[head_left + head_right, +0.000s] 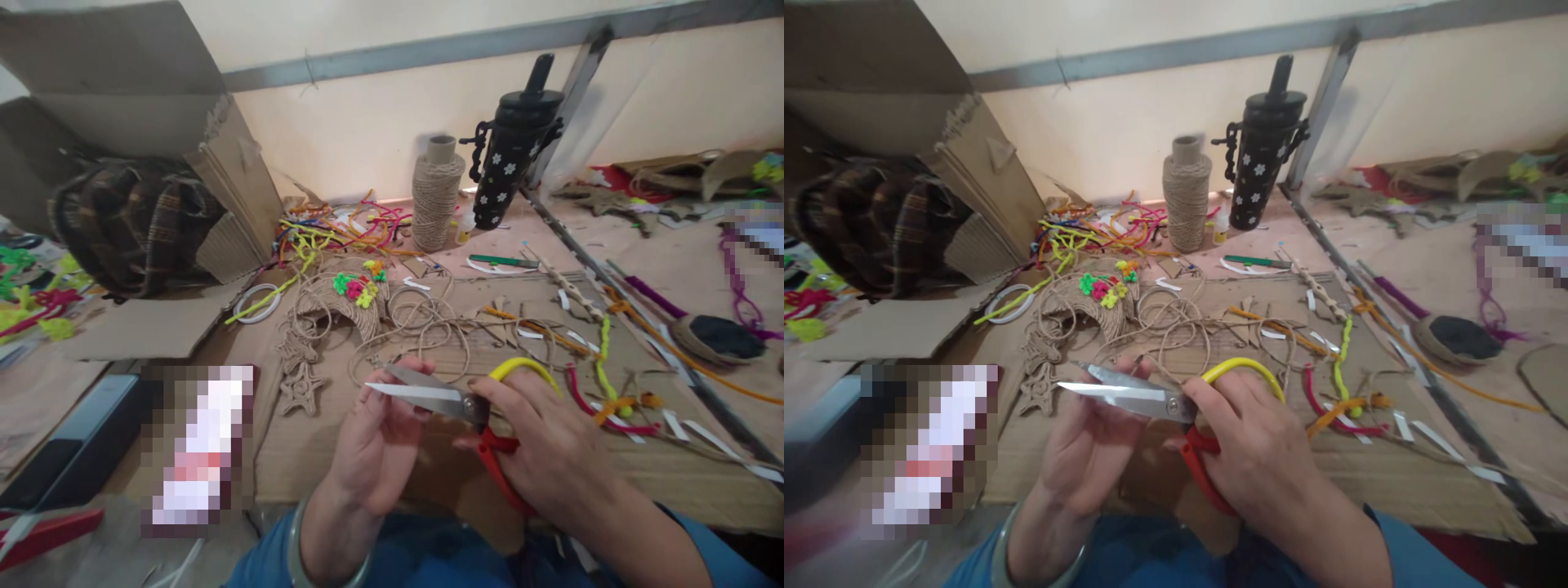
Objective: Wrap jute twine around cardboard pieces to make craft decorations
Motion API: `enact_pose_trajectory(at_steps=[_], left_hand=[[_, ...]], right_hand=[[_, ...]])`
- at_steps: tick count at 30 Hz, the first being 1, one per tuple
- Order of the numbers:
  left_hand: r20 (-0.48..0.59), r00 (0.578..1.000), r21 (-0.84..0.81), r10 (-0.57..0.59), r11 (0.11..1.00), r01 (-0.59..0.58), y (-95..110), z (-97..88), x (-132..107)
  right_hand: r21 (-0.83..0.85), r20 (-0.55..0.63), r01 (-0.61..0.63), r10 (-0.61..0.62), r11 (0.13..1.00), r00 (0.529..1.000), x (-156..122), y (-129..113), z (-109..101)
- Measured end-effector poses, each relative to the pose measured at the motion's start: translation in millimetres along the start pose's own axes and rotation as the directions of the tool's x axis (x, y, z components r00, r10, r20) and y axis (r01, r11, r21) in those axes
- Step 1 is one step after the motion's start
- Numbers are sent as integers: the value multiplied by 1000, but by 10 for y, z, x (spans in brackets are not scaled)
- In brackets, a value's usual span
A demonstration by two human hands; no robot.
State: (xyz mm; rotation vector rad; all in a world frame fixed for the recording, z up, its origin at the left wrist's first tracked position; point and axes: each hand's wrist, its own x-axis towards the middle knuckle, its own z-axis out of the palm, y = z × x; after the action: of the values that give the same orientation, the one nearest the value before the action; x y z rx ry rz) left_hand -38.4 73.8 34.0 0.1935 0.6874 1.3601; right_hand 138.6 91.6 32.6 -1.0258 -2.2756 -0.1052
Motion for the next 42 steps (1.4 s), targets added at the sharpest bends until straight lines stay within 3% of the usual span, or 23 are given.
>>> enact_pose_trajectory(at_steps=[8, 18, 27, 34, 42], left_hand=[[52, 997, -4, 55, 998, -55, -3, 11, -3], [24, 1000, -65, 12, 998, -11, -6, -2, -15], [59, 998, -77, -2, 997, 7, -4, 11, -12], [228, 973, -93, -43, 994, 65, -7, 15, -19], [279, 958, -119, -57, 989, 93, -6, 30, -41]], right_hand=[[35, 0, -33, 33, 999, 999, -5, -33, 51], [53, -10, -42, 43, 998, 999, -5, -52, 75], [66, -30, -56, 58, 996, 998, -16, -77, 113], [61, -42, -52, 54, 997, 998, -22, -85, 139], [77, -44, -33, 36, 996, 998, 17, -82, 121]])
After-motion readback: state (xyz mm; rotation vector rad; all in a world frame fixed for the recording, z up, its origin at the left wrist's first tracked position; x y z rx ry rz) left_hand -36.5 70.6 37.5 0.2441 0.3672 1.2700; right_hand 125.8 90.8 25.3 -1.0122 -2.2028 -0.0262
